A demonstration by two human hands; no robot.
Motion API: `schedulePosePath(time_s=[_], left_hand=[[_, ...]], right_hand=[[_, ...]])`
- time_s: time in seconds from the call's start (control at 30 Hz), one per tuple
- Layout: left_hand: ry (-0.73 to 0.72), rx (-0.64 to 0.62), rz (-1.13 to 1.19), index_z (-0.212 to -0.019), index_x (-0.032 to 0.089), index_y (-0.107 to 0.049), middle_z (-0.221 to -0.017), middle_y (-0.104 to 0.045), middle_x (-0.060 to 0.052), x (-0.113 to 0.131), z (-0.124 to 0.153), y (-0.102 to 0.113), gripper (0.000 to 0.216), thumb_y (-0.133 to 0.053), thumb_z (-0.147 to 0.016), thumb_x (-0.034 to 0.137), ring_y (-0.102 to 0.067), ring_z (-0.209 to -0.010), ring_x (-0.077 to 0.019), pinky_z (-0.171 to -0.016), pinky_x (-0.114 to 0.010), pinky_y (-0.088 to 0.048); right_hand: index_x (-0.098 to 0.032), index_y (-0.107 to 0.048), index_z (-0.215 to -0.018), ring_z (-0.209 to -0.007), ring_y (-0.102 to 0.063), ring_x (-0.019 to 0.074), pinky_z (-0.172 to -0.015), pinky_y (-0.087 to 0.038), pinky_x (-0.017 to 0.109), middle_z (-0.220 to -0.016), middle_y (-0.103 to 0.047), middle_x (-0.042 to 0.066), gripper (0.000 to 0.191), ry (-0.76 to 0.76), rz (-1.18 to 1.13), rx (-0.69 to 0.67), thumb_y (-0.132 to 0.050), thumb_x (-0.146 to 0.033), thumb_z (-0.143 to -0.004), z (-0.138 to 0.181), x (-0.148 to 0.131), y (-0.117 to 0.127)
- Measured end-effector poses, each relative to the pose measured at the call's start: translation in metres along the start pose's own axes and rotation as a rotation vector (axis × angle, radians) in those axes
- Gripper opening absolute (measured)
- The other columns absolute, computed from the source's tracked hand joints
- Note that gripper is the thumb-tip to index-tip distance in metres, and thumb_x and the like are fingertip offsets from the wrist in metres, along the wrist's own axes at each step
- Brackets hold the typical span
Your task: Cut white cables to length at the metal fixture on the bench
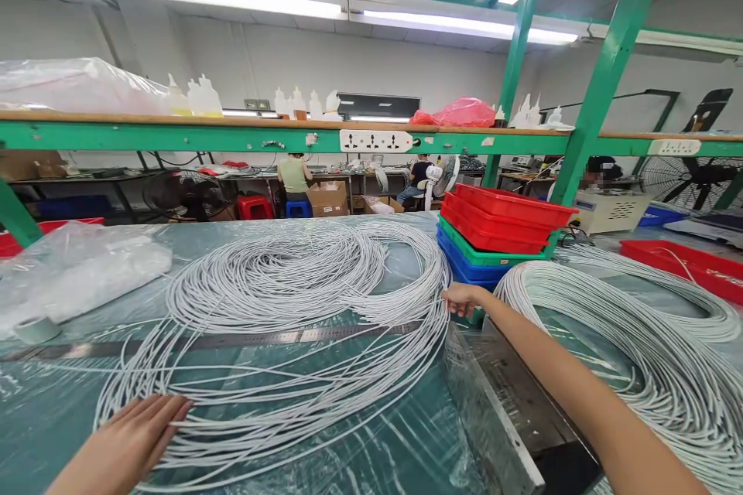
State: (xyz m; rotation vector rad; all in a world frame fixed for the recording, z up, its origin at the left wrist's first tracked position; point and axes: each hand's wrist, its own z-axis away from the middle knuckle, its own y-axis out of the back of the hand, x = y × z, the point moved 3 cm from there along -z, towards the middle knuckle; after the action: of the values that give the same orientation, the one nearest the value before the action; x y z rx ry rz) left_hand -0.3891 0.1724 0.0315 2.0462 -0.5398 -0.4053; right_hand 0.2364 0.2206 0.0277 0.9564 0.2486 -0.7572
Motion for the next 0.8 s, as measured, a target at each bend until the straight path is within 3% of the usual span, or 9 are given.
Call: schedulePosePath(time_s=[0.1,0.2,0.33,0.4,0.47,0.6,0.67,0.73,0.8], left_hand=[[0.033,-0.075,-0.023,-0.094,0.037,-0.067,-0.097,-0.073,0.007,-0.005,-0.002,-0.022,0.032,-0.036,-0.089,0.031,-0.068,-0.093,-0.0207,-0.084,-0.035,-0.049],[0.071,-0.118,-0.02,-0.098,0.039,-0.066,-0.103,-0.072,0.007,-0.016,0.0,-0.036,0.036,-0.035,-0.086,0.026,-0.066,-0.103,-0.0237,-0.089,-0.04,-0.049],[0.103,-0.284,0.021,-0.114,0.036,-0.061,-0.121,-0.066,0.005,-0.008,0.005,-0.03,0.051,-0.041,-0.073,0.014,-0.058,-0.119,-0.0252,-0.098,-0.045,-0.047],[0.121,-0.366,0.042,-0.12,0.029,-0.06,-0.127,-0.063,-0.002,0.015,0.006,-0.013,0.056,-0.047,-0.068,0.013,-0.054,-0.124,-0.0273,-0.101,-0.044,-0.046],[0.098,-0.396,0.081,-0.123,0.023,-0.059,-0.129,-0.061,-0.008,0.049,0.004,0.012,0.052,-0.049,-0.073,0.012,-0.056,-0.122,-0.025,-0.101,-0.038,-0.047],[0.02,-0.228,0.074,-0.124,0.028,-0.056,-0.122,-0.064,-0.004,0.106,0.007,0.069,0.032,-0.047,-0.093,0.027,-0.061,-0.11,-0.0185,-0.094,-0.029,-0.049],[0.01,-0.065,-0.024,-0.123,0.026,-0.056,-0.117,-0.066,-0.004,0.115,0.016,0.099,0.029,-0.047,-0.096,0.03,-0.063,-0.106,-0.0184,-0.093,-0.03,-0.048],[0.053,0.086,-0.156,-0.119,0.02,-0.059,-0.113,-0.067,-0.008,0.108,0.029,0.125,0.028,-0.046,-0.096,0.032,-0.062,-0.105,-0.0213,-0.095,-0.033,-0.046],[0.157,0.118,-0.273,-0.117,0.016,-0.06,-0.112,-0.067,-0.011,0.093,0.042,0.142,0.035,-0.041,-0.097,0.038,-0.062,-0.107,-0.0255,-0.094,-0.038,-0.046]], right_hand=[[-0.011,-0.056,-0.08,-0.041,-0.049,0.0109,-0.052,-0.047,0.028,-0.059,-0.054,0.0,0.039,-0.036,0.072,0.0,-0.036,-0.038,-0.101,0.004,0.002,0.006],[-0.011,-0.058,-0.082,-0.04,-0.048,0.0115,-0.049,-0.044,0.027,-0.058,-0.055,0.001,0.036,-0.065,0.154,0.084,-0.043,-0.039,-0.098,0.013,-0.001,0.02],[-0.009,-0.061,-0.086,-0.041,-0.05,0.0116,-0.048,-0.042,0.025,-0.062,-0.06,0.004,0.031,-0.02,0.29,0.274,-0.044,-0.032,-0.097,0.023,-0.021,0.039],[-0.008,-0.063,-0.086,-0.046,-0.055,0.0129,-0.051,-0.044,0.025,-0.07,-0.064,0.007,0.032,0.016,0.333,0.347,-0.045,-0.032,-0.096,0.021,-0.032,0.044],[-0.009,-0.065,-0.087,-0.056,-0.062,0.0166,-0.057,-0.046,0.027,-0.078,-0.066,0.011,0.036,0.037,0.359,0.397,-0.042,-0.034,-0.097,0.014,-0.041,0.043],[-0.015,-0.068,-0.097,-0.095,-0.066,0.0279,-0.076,-0.049,0.033,-0.1,-0.067,0.016,0.037,0.096,0.467,0.555,-0.039,-0.037,-0.097,-0.002,-0.051,0.028],[-0.018,-0.068,-0.103,-0.105,-0.062,0.0307,-0.082,-0.048,0.037,-0.11,-0.065,0.017,0.035,0.1,0.518,0.599,-0.039,-0.036,-0.096,-0.008,-0.048,0.016],[-0.021,-0.068,-0.105,-0.107,-0.061,0.0311,-0.084,-0.047,0.038,-0.114,-0.064,0.018,0.033,0.061,0.538,0.592,-0.04,-0.036,-0.096,-0.014,-0.042,0.008],[-0.025,-0.069,-0.098,-0.105,-0.062,0.0296,-0.081,-0.047,0.037,-0.114,-0.063,0.018,0.031,0.03,0.532,0.595,-0.041,-0.038,-0.095,-0.021,-0.034,0.006]])
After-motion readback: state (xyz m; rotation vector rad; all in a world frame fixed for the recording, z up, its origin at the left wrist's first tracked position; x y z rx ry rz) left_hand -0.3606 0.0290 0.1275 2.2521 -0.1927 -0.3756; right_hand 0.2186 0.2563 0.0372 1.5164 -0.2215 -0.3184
